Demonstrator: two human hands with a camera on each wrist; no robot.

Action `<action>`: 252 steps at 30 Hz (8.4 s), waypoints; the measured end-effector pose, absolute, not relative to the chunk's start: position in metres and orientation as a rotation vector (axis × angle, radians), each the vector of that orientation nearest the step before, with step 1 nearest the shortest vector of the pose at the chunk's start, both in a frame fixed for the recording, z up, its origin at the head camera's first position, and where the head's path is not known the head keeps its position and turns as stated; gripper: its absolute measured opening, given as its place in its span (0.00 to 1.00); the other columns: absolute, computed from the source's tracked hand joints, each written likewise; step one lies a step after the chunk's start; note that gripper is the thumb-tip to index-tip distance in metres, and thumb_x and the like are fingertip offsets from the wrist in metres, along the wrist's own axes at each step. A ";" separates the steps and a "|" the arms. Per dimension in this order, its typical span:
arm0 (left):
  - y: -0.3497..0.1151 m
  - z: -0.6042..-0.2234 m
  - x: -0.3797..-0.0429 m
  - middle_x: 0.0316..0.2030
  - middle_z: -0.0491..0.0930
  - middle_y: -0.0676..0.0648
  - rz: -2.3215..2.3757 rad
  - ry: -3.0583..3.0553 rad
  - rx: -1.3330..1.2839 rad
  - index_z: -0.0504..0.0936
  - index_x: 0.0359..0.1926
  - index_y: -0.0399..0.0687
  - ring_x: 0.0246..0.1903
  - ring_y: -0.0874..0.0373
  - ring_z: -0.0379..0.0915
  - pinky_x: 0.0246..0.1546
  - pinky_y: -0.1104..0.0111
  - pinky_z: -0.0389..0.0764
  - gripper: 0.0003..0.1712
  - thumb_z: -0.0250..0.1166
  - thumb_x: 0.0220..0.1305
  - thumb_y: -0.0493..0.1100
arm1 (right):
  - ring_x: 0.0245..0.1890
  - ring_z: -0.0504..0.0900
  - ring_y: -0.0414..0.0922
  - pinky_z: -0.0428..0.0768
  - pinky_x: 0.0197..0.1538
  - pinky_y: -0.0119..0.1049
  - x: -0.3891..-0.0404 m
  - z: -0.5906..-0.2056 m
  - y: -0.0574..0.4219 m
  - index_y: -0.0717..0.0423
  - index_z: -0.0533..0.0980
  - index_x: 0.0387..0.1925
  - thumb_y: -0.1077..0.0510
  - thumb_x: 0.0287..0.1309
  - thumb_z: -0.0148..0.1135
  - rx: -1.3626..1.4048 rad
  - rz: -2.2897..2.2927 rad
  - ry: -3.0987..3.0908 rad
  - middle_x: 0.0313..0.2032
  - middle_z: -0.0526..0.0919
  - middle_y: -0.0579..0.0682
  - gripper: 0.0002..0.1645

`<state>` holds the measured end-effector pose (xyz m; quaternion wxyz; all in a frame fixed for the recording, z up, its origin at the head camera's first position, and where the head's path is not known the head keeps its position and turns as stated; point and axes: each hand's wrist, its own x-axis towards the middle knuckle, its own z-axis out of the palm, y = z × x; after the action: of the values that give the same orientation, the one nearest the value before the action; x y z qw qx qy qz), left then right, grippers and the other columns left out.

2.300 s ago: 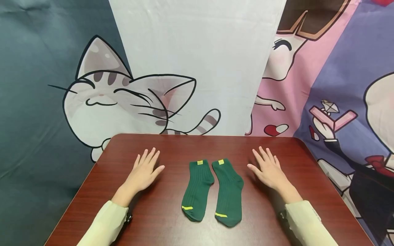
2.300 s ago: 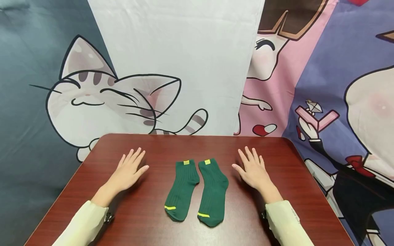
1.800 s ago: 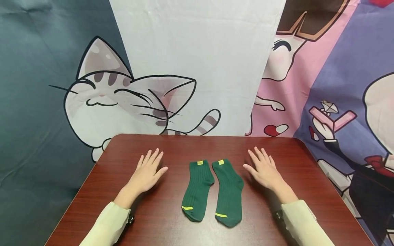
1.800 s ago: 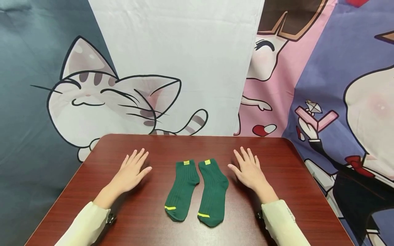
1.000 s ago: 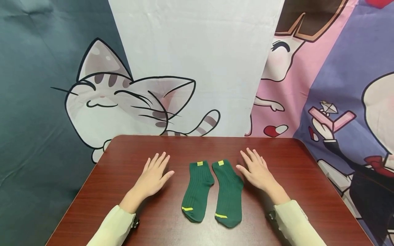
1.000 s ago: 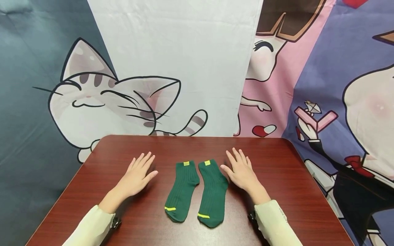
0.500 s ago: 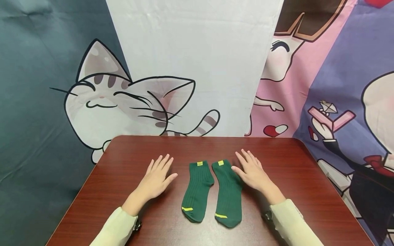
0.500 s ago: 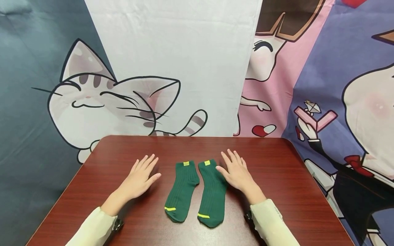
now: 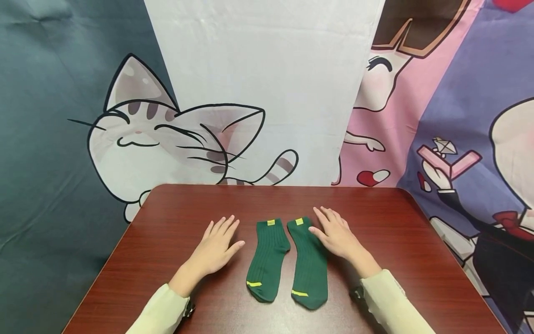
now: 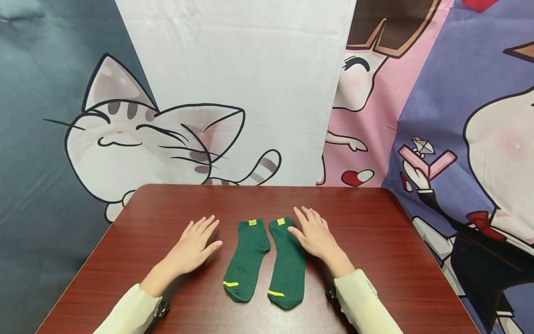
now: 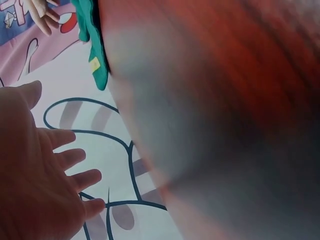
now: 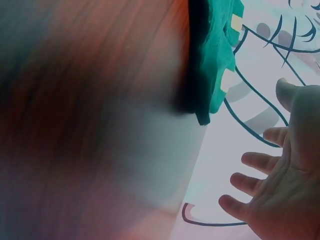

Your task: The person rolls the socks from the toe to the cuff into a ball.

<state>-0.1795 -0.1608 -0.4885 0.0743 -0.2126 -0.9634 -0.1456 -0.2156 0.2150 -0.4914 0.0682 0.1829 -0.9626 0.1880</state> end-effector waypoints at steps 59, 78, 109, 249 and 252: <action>-0.113 -0.478 -0.155 0.26 0.69 0.56 -0.647 -3.187 -0.599 0.75 0.36 0.49 0.26 0.62 0.65 0.27 0.67 0.68 0.21 0.64 0.54 0.60 | 0.41 0.75 0.46 0.75 0.44 0.43 -0.229 -0.483 0.146 0.58 0.73 0.55 0.48 0.59 0.61 0.808 0.831 -3.020 0.43 0.77 0.52 0.26; -0.107 -0.484 -0.151 0.23 0.70 0.54 -0.675 -3.320 -0.475 0.71 0.34 0.50 0.24 0.57 0.67 0.23 0.62 0.68 0.28 0.69 0.43 0.64 | 0.33 0.79 0.41 0.78 0.38 0.37 -0.242 -0.493 0.124 0.59 0.77 0.48 0.51 0.53 0.66 0.610 0.814 -3.140 0.33 0.82 0.48 0.22; -0.097 -0.489 -0.143 0.22 0.65 0.57 -0.760 -3.207 -0.601 0.67 0.30 0.53 0.21 0.62 0.62 0.23 0.70 0.63 0.20 0.73 0.46 0.48 | 0.30 0.74 0.42 0.72 0.34 0.39 -0.245 -0.480 0.111 0.52 0.75 0.31 0.55 0.52 0.67 0.459 0.869 -3.156 0.28 0.77 0.45 0.08; -0.024 -0.490 -0.118 0.64 0.66 0.56 -0.208 -2.788 -1.734 0.73 0.57 0.61 0.67 0.59 0.55 0.66 0.60 0.58 0.23 0.41 0.70 0.61 | 0.23 0.70 0.44 0.68 0.28 0.36 -0.220 -0.496 0.213 0.53 0.71 0.26 0.55 0.54 0.65 0.172 0.849 -3.036 0.22 0.72 0.47 0.10; -0.028 -0.492 -0.120 0.65 0.64 0.55 -0.242 -2.802 -1.771 0.71 0.60 0.62 0.68 0.58 0.52 0.66 0.60 0.57 0.28 0.45 0.66 0.66 | 0.25 0.70 0.42 0.69 0.30 0.36 -0.208 -0.494 0.213 0.51 0.73 0.27 0.55 0.53 0.65 0.205 0.845 -2.974 0.23 0.73 0.45 0.08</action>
<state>-0.1197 -0.0279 -0.4920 -0.0909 -0.5307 -0.8395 -0.0727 -0.2082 0.2134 -0.4939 0.0217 0.0662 -0.9596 0.2725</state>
